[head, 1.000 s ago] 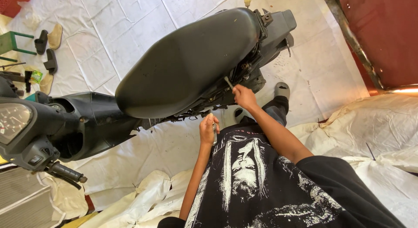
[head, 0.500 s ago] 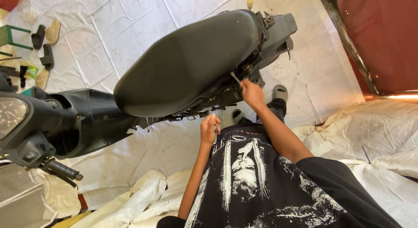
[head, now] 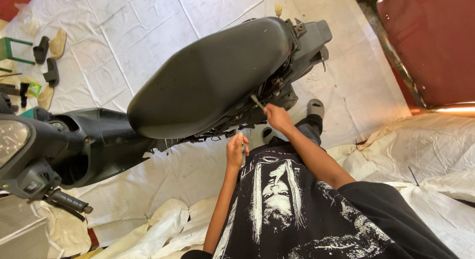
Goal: The person uses a screwdriver to work on the underside of a motorcycle seat, focusing on the rear mounting area. They repeatedly insert and turn the tool while holding a small object in their other hand.
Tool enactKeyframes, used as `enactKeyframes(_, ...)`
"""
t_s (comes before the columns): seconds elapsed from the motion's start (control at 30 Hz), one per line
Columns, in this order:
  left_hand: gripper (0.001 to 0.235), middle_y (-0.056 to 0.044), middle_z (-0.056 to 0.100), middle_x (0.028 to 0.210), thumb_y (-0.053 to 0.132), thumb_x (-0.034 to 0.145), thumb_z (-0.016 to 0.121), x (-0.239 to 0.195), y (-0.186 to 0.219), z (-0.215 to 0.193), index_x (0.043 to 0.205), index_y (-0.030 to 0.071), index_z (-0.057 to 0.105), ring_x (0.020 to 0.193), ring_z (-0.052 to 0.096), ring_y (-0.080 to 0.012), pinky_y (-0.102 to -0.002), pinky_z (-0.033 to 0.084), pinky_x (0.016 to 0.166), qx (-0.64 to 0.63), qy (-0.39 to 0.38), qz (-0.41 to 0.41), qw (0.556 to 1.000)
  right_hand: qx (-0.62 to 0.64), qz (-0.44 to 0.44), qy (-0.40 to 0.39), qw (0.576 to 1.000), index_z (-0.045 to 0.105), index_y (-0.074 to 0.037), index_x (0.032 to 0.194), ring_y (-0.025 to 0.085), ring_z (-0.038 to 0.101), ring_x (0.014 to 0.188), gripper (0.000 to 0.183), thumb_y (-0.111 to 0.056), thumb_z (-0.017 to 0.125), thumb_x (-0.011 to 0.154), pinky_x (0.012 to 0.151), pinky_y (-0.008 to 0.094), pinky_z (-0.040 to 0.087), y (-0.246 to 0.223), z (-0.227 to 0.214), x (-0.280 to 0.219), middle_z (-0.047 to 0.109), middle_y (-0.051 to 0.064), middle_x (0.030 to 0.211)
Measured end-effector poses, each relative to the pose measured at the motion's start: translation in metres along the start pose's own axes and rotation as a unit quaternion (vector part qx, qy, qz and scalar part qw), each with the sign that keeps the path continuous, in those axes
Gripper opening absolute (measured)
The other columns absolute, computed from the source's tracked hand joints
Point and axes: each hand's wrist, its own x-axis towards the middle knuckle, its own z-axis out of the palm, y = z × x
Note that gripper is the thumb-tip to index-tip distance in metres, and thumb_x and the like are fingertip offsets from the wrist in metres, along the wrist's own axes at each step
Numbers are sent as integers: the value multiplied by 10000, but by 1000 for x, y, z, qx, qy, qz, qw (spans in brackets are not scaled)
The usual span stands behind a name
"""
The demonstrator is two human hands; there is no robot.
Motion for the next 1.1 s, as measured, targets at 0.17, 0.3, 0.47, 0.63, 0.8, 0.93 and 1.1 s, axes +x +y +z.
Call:
enactKeyframes(0.17,465,-105,557,461,450,1029,506,3,5,4,778,79,629,393,578,-171,-232,410,431,5,-5,2,1000,26,18,46,998,685,-253,1008,440,717,973,296,-422,446,1052,918,574,531,-2,-29,18,744,131,784)
enactKeyframes(0.3,467,-100,546,463,456,1037,504,-4,5,6,779,84,618,401,566,-166,-236,413,440,2,-11,-7,1000,24,22,65,997,671,-227,966,401,738,913,291,-391,450,1060,890,543,546,5,-32,24,731,68,697)
enactKeyframes(0.47,471,-103,556,469,465,1031,504,2,5,6,784,82,624,402,576,-166,-232,415,435,6,-1,-11,1000,0,6,15,1000,671,-226,992,452,712,950,302,-415,443,1054,906,573,533,8,-32,4,746,135,779)
enactKeyframes(0.63,471,-102,560,465,460,1030,508,2,8,11,777,81,627,394,571,-164,-228,414,426,8,-1,-10,1000,28,26,56,998,649,-203,946,417,727,885,297,-381,436,1051,877,551,539,-1,-39,10,723,62,692)
enactKeyframes(0.8,463,-105,567,471,455,1032,499,8,6,9,795,80,634,403,584,-167,-230,423,432,-7,7,-6,1000,3,-1,-14,1000,656,-215,941,393,736,878,279,-396,461,1023,888,550,550,4,-27,-8,734,49,688)
enactKeyframes(0.93,476,-105,559,468,466,1031,491,6,8,10,788,81,629,397,576,-163,-222,407,419,-19,15,-14,1000,-1,0,27,1000,639,-221,888,327,753,803,300,-405,444,1024,846,520,557,-11,-51,-3,698,-24,584)
enactKeyframes(1.1,467,-99,564,474,470,1028,501,4,5,11,794,86,627,408,584,-165,-223,401,422,-26,0,-11,1000,-77,-11,16,997,633,-205,875,387,742,800,308,-403,449,1022,805,530,575,1,-37,-12,691,25,571)
